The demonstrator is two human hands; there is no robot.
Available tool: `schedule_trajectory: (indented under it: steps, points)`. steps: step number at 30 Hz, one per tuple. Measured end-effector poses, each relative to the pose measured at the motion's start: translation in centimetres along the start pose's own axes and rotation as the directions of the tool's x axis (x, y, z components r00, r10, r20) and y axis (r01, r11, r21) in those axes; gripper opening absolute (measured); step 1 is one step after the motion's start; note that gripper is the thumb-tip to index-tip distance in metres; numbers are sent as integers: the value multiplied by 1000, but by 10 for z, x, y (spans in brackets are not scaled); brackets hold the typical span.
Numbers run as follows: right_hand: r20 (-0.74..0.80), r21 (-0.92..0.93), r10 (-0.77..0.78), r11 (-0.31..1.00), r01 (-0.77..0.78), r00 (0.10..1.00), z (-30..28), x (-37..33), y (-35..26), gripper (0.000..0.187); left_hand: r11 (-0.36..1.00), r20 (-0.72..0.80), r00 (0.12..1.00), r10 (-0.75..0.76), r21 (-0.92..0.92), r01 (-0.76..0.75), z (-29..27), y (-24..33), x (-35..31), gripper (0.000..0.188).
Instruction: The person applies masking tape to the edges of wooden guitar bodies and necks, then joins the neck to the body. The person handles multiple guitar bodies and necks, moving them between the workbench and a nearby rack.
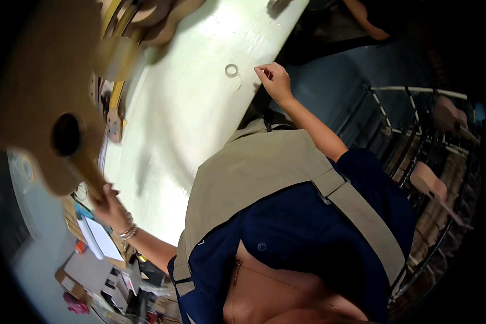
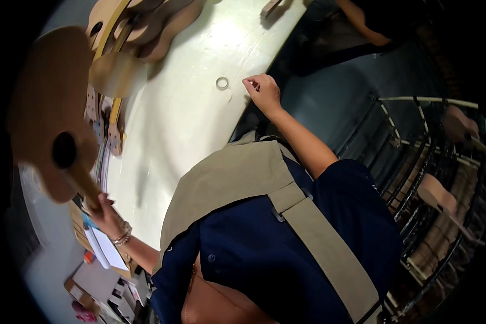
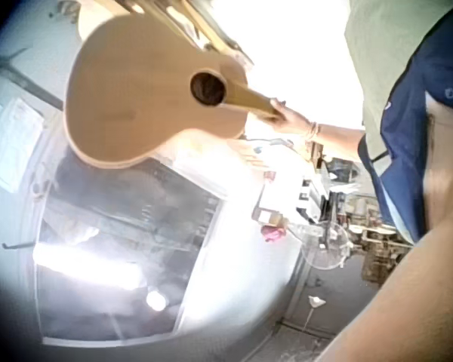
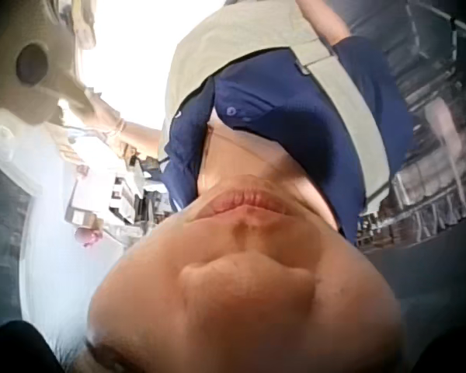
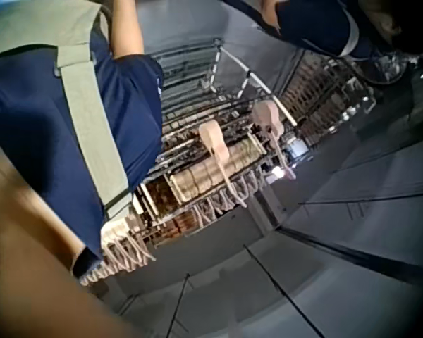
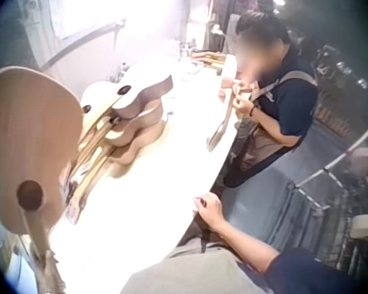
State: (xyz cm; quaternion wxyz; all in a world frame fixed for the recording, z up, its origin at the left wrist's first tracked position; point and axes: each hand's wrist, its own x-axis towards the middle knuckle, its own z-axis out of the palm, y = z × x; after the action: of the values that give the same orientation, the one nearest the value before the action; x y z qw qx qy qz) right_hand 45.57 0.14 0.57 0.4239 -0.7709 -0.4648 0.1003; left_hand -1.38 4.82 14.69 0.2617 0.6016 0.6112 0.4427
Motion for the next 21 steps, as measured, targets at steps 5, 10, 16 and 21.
schedule_trajectory:
  steps: [5, 10, 16, 21]
  points:
    - [85, -183, -386, 900, 395, 919, 30, -1, -25, 17, 849, 163, 983, -86, 529, -13, 51, -8, -83, 39]
    - [211, -398, -446, 773, 493, 870, 48, 8, -16, 13, 782, 365, 930, 35, 570, -253, 98, -16, -75, 37]
    - [730, 500, 267, 418, -758, 629, 3, -16, -14, 20, 732, 501, 833, 237, 472, -492, 138, -45, -49, 36]
    - [862, 435, 20, 485, -758, 507, -24, -31, -71, 21, 711, 517, 826, 226, 492, -503, 149, -43, -32, 33]
